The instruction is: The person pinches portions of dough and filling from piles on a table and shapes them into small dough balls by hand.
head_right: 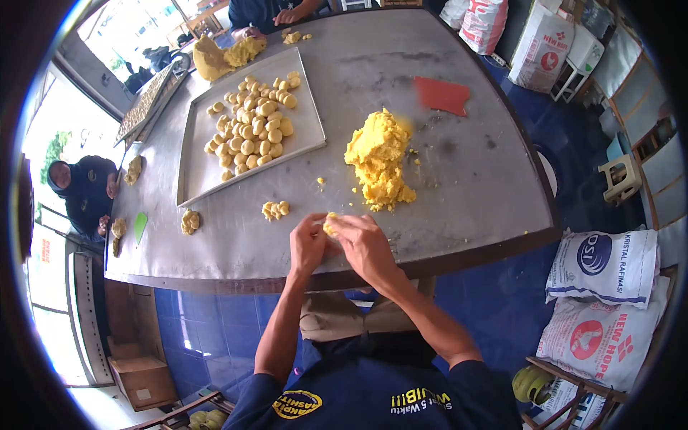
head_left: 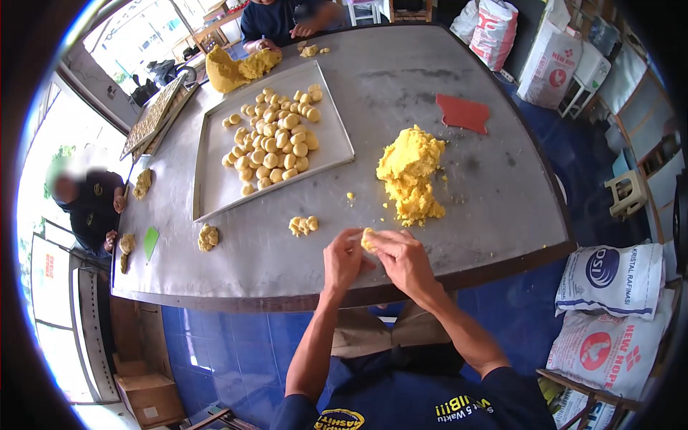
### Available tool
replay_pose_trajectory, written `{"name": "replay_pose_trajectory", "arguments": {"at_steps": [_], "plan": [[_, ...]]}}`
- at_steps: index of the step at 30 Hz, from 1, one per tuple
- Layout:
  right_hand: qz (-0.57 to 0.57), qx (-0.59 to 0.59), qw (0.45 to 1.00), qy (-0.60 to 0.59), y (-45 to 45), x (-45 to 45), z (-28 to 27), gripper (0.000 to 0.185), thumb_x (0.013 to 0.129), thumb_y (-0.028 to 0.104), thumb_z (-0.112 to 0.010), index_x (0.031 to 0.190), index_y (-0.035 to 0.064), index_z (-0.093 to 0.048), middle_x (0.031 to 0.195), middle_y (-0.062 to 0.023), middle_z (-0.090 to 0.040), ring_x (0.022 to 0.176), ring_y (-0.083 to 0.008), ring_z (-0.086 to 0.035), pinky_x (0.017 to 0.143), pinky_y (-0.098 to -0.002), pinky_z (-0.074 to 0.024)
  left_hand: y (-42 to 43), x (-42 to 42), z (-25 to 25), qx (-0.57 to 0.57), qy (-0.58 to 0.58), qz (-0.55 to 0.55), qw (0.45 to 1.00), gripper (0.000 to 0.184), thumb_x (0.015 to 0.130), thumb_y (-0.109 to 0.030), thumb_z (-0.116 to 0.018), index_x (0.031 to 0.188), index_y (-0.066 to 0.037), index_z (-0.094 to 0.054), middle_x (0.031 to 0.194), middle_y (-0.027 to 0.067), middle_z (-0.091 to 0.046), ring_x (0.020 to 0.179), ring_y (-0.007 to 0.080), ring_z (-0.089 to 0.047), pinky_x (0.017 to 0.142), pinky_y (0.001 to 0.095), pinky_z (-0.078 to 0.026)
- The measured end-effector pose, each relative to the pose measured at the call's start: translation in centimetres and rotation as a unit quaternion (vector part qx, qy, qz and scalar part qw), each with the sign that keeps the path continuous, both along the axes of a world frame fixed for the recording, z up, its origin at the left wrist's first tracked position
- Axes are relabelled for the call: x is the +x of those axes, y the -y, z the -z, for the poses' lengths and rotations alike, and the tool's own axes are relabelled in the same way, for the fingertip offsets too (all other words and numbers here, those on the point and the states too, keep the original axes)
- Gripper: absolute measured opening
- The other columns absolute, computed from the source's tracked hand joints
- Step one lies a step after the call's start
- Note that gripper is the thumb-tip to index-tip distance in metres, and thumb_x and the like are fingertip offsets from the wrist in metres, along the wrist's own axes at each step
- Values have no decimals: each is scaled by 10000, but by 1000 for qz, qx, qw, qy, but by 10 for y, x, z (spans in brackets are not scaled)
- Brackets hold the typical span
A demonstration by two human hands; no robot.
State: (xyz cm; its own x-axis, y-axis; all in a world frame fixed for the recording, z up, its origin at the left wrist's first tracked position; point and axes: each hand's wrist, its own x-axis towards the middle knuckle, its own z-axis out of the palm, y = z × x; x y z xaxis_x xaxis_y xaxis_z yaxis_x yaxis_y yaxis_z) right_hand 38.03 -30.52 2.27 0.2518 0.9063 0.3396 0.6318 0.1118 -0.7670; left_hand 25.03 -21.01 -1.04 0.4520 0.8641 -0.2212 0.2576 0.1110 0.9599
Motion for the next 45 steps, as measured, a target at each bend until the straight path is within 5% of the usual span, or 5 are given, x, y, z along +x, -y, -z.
{"name": "replay_pose_trajectory", "arguments": {"at_steps": [3,15,23,31,45], "plan": [[-57,55,997,2,-6,-6,6,347,842,-20,-704,1175,70,-738,1168,-163,-716,950,-350,-687,865,-423,-546,-5,-4,23,267,-110,76,954,206,816,-114,-722,987,-1,-703,746,188,-712,749,362,-727,639,402,-565],[6,22,997,78,-9,-19,5,216,866,-33,-663,1063,-12,-748,1042,-175,-733,933,-331,-704,829,-364,-572,16,-2,17,266,-73,11,961,297,806,-159,-785,1012,-33,-612,752,215,-682,735,437,-675,623,482,-536],[-10,-109,947,-303,-20,14,26,355,856,102,-788,1171,-41,-707,1130,-193,-735,992,-189,-728,849,-312,-577,11,-7,16,194,-21,46,980,216,812,-137,-814,937,-29,-675,786,99,-706,721,143,-665,667,334,-530],[-10,-114,992,-51,-25,9,17,425,813,57,-782,1211,-53,-678,1175,-202,-700,1065,-290,-691,949,-376,-542,7,-4,17,287,-24,107,952,246,798,-141,-805,978,-33,-676,870,179,-702,816,317,-714,720,389,-541],[168,-5,967,191,2,85,32,369,858,85,-744,1203,-36,-687,1226,-175,-657,1068,-364,-638,930,-404,-530,-5,-19,12,-6,171,-5,985,388,1107,-357,-399,1256,-28,-539,911,1,-525,743,65,-451,650,212,-384]]}}
